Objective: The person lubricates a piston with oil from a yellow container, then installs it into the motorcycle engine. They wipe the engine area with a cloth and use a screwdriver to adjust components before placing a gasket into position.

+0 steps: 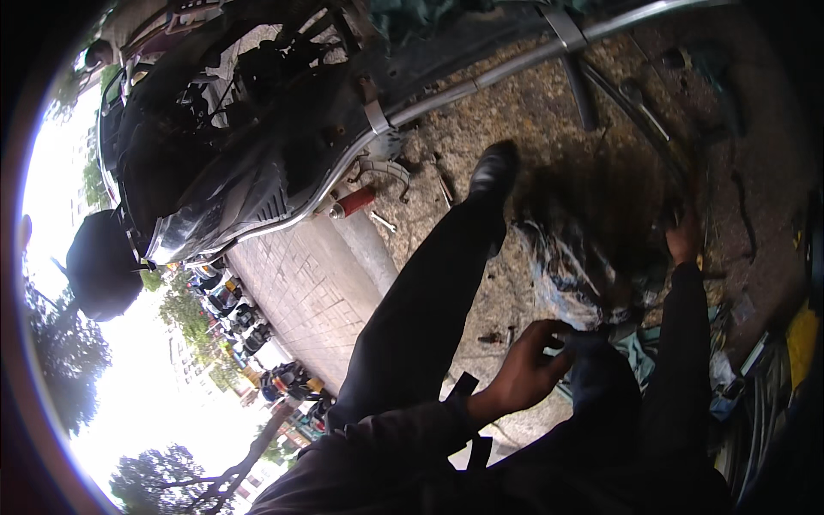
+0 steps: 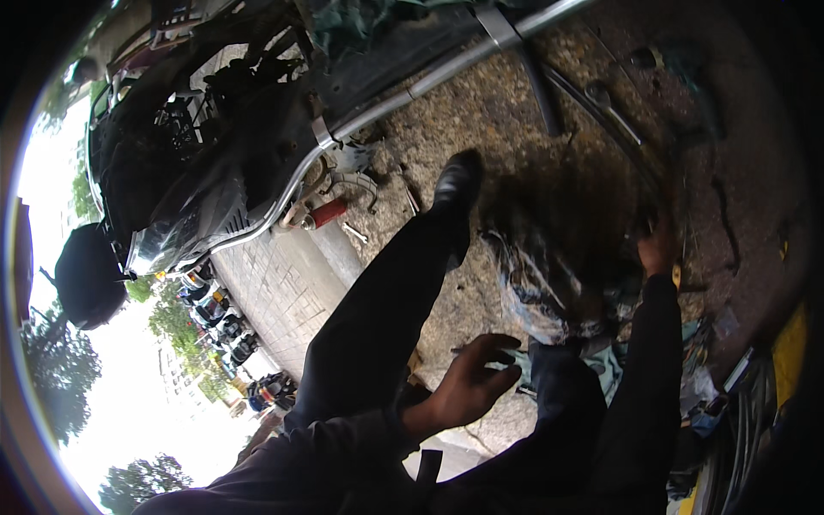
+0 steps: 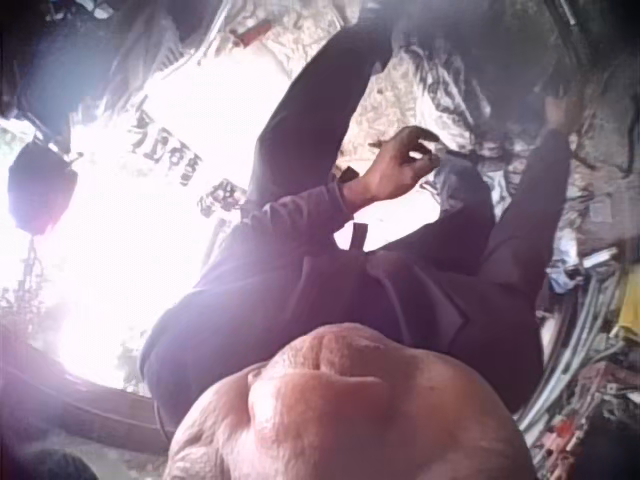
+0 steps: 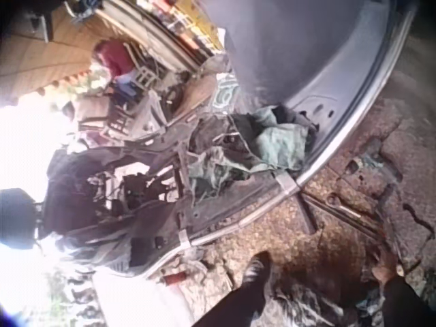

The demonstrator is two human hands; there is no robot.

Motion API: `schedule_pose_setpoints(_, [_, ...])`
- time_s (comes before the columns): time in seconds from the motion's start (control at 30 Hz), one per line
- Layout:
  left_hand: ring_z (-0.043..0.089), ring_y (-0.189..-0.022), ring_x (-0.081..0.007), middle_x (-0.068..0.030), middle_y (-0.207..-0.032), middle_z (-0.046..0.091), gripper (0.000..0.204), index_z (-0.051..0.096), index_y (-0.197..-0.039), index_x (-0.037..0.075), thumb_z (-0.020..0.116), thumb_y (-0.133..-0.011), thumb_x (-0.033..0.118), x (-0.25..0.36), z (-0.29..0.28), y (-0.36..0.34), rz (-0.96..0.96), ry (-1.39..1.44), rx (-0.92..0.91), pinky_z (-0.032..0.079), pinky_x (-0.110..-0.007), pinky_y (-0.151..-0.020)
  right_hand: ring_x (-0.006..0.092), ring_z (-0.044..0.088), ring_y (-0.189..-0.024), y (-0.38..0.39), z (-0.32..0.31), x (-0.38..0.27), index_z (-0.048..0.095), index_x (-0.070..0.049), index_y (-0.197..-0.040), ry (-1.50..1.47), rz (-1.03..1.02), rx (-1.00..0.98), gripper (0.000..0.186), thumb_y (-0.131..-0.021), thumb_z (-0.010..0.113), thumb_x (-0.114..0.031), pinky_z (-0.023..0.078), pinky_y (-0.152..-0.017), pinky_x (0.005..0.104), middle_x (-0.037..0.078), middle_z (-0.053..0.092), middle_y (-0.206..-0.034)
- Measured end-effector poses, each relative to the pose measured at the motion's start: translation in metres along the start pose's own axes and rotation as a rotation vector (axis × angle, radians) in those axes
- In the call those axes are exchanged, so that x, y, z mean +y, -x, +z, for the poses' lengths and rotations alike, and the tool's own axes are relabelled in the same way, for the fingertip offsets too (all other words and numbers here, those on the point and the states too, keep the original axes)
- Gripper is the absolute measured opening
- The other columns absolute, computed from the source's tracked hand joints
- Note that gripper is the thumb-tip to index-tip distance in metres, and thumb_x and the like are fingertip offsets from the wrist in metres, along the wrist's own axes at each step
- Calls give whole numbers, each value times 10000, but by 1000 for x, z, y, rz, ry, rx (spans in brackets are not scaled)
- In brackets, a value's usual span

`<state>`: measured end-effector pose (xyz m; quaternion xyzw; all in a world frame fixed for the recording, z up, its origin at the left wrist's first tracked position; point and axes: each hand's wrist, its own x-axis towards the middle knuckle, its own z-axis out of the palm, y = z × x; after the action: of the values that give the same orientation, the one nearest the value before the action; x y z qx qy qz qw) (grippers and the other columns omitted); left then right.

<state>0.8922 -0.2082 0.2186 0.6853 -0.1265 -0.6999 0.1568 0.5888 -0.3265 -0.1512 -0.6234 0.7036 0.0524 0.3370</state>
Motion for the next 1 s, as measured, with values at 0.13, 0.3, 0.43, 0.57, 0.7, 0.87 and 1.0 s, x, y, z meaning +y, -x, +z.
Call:
schedule_pose_setpoints(0.13, [578, -1123, -252, -170, -1269, 534, 425, 463, -1322, -25, 606, -961, 148, 1, -13, -5, 49, 11, -2, 531, -362, -895, 369, 508, -1267, -14, 33, 5, 305, -86, -1518, 286, -160, 55, 707, -892, 625, -154, 442, -1038, 455, 194, 472, -1448])
schedule_pose_setpoints(0.3, [618, -1061, -253, -185, -1198, 577, 424, 471, -1315, -35, 606, -964, 160, 3, -25, -5, 56, 45, 18, 538, -359, -859, 350, 520, -1257, 5, 8, -35, 342, -85, -1494, 323, -93, -44, 668, -896, 640, -87, 458, -1016, 448, 191, 514, -1394])
schedule_pose_setpoints(0.43, [628, -1067, -295, -214, -1213, 568, 453, 472, -1302, -61, 624, -953, 184, 21, -40, -3, 198, -60, 53, 553, -382, -839, 288, 578, -1083, 54, -94, -124, 527, -27, -1286, -238, -23, 91, 437, -915, 695, -186, 467, -921, 413, 161, 608, -1169])
schedule_pose_setpoints(0.57, [616, -1099, -347, -252, -1276, 537, 616, 447, -1336, -44, 719, -878, 265, 59, -82, 2, 329, -265, 217, 563, -389, -872, 201, 537, -906, 125, -191, -246, 595, -25, -1095, -619, 12, 67, 288, -928, 682, -242, 437, -818, 334, 75, 567, -961])
schedule_pose_setpoints(0.7, [639, -1004, -214, -144, -1059, 654, 339, 556, -1205, -35, 666, -918, 110, 100, -140, 26, 345, 194, 100, 553, -338, -826, 166, 528, -937, 170, -222, -367, 600, -49, -1079, -883, 131, -32, 235, -936, 665, -224, 424, -812, 305, 46, 557, -988])
schedule_pose_setpoints(0.87, [567, -723, -64, -15, -804, 628, 24, 614, -952, 31, 606, -936, 15, 144, -228, 72, 437, 600, 175, 469, -217, -648, 133, 586, -833, 173, -260, -479, 595, -57, -1136, -1143, 38, -636, 270, -890, 695, -111, 494, -702, 255, 32, 574, -996])
schedule_pose_setpoints(1.0, [579, -719, -67, -1, -811, 620, 40, 599, -911, 58, 610, -930, 23, 174, -297, 100, 386, 579, 149, 484, -228, -661, 87, 582, -709, 157, -283, -556, 579, -40, -1182, -744, -86, -1088, 318, -897, 691, -128, 497, -617, 244, 28, 594, -880])
